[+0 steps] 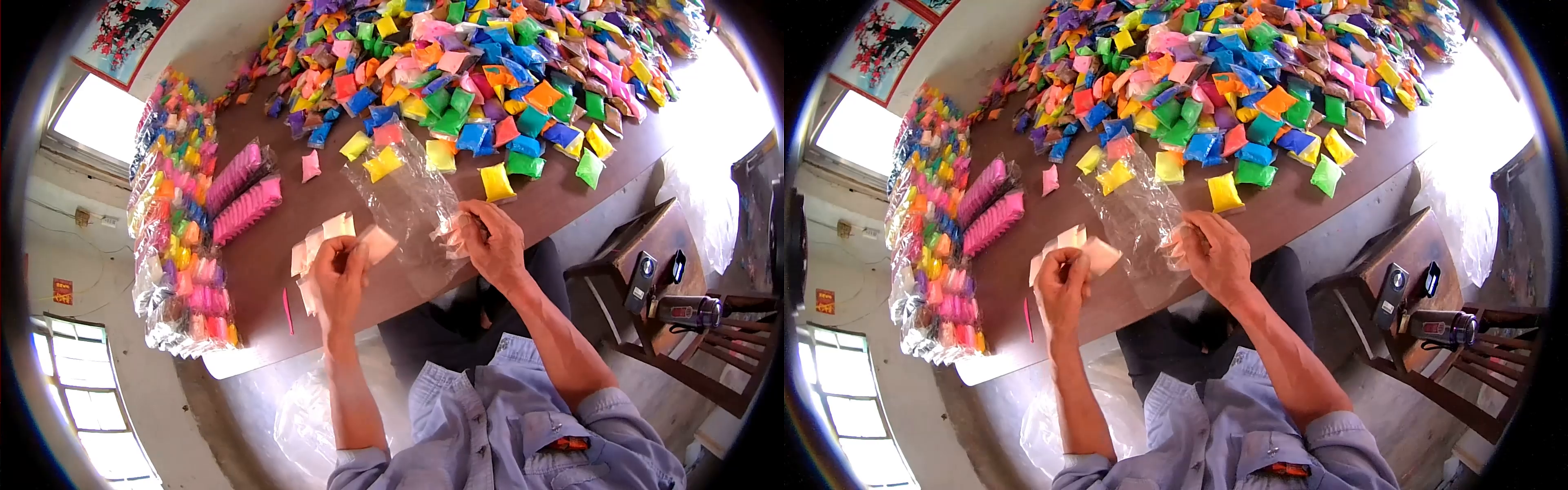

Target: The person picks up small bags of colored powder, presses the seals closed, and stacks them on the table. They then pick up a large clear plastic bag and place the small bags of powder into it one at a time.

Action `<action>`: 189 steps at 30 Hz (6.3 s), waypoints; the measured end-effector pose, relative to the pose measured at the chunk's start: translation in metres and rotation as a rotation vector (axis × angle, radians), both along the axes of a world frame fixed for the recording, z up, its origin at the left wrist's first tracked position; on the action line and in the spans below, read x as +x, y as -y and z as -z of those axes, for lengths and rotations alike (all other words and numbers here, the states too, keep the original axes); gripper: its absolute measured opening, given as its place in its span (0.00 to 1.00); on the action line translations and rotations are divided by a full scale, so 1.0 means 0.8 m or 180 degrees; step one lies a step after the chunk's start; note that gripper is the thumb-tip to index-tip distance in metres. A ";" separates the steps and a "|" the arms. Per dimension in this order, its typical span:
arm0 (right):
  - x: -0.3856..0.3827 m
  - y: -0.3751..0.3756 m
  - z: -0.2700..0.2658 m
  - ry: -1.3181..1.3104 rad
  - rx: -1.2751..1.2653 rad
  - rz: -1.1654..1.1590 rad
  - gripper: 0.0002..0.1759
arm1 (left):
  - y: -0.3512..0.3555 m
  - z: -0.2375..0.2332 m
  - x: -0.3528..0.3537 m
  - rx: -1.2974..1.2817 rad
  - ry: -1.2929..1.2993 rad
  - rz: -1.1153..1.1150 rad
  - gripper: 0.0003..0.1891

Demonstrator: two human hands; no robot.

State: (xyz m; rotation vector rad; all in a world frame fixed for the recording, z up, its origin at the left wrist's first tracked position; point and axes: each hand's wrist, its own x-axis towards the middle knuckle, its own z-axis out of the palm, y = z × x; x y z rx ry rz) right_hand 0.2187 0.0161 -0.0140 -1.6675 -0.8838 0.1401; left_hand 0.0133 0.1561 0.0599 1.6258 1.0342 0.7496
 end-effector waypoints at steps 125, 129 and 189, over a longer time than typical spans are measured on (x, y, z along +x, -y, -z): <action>-0.001 0.013 -0.008 -0.0387 -0.0144 -0.0693 0.21 | -0.027 0.052 -0.148 0.0092 -0.0769 -0.0647 0.16; 0.000 0.013 -0.005 -0.0221 -0.0218 -0.0685 0.23 | -0.001 0.017 -0.092 -0.0233 -0.0528 -0.0303 0.18; 0.023 0.001 0.000 -0.0001 -0.0210 -0.0766 0.30 | -0.126 0.005 -0.010 0.1485 -0.1358 0.0727 0.23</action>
